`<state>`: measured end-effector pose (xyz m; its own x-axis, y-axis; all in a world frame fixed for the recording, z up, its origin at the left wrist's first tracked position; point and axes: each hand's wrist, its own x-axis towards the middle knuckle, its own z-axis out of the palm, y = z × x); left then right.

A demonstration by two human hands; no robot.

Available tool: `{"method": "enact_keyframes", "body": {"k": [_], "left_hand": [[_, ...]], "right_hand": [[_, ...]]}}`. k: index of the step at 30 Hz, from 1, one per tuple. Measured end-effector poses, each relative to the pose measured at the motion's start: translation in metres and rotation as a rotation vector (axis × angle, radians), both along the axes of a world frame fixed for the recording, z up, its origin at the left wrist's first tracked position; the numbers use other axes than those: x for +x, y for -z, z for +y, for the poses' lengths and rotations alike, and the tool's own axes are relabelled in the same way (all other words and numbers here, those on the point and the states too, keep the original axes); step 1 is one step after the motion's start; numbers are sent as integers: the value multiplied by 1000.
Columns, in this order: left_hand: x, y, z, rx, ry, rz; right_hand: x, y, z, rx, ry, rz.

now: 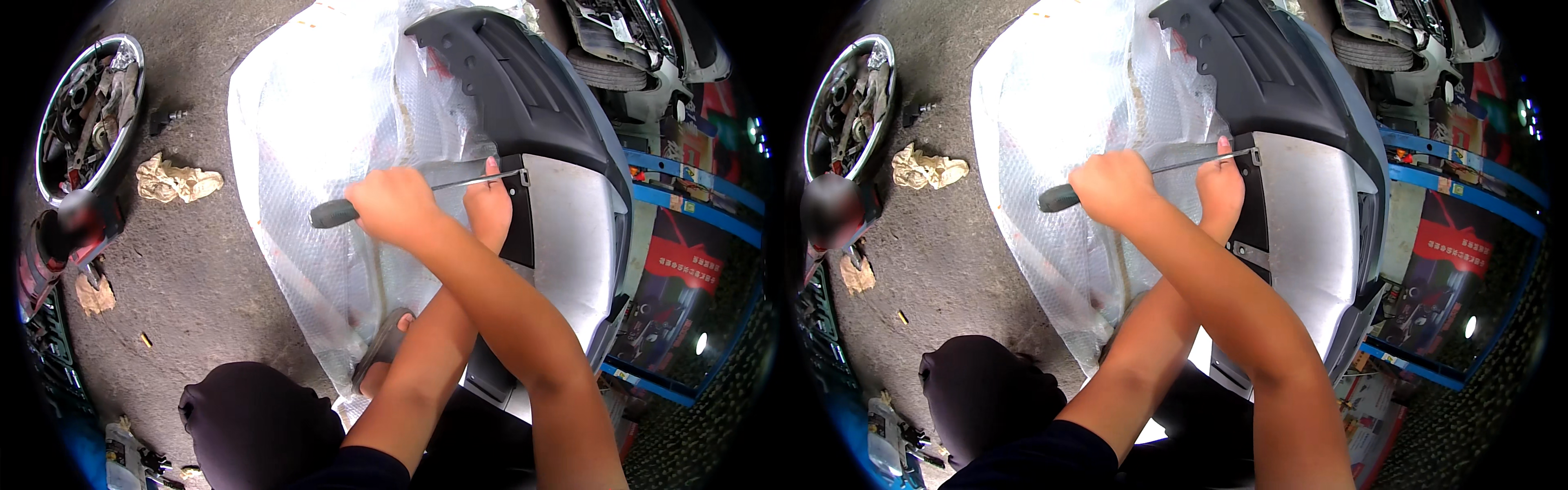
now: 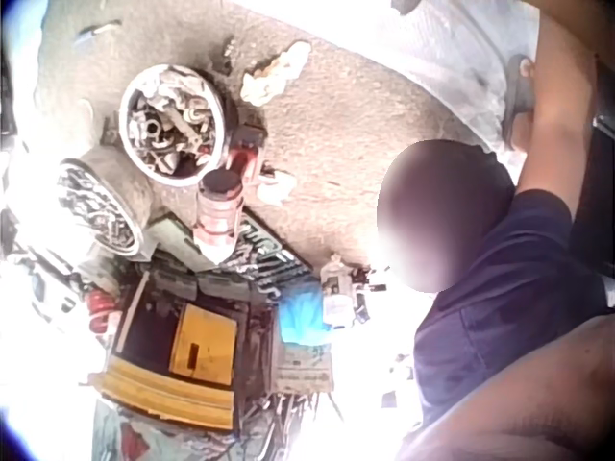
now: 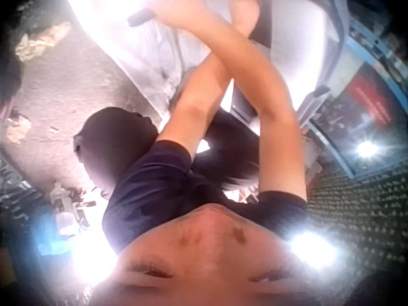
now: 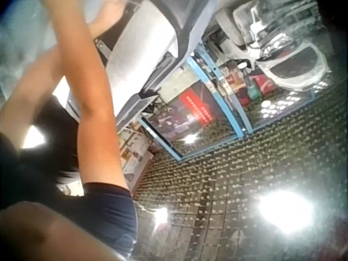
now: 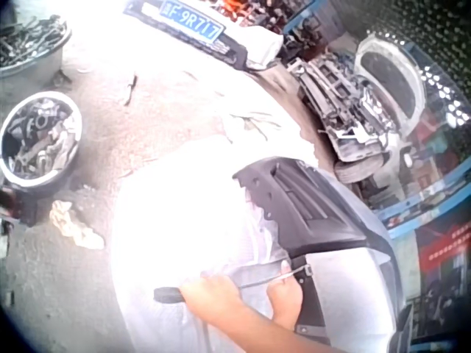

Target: The person removes a car bumper from a vehicle and places it on a protective sheet on the floor. They then use a screwdriver to attach a lower trim piece to the bumper, aligning it and securing it with screws.

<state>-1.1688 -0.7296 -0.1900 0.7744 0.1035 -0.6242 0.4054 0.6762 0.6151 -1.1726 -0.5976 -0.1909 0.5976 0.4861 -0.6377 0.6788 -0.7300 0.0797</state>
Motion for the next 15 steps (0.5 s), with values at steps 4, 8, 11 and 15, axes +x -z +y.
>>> {"method": "enact_keyframes", "body": {"k": [4, 8, 11, 15], "left_hand": [[3, 4, -2, 80, 16, 43], [-3, -7, 2, 74, 141, 89], [1, -8, 8, 208, 226, 155], [-1, -9, 5, 171, 242, 140]], "right_hand": [[15, -3, 11, 67, 66, -3], [29, -20, 12, 58, 183, 153], [34, -41, 26, 78, 188, 209], [26, -44, 18, -2, 128, 222]]}}
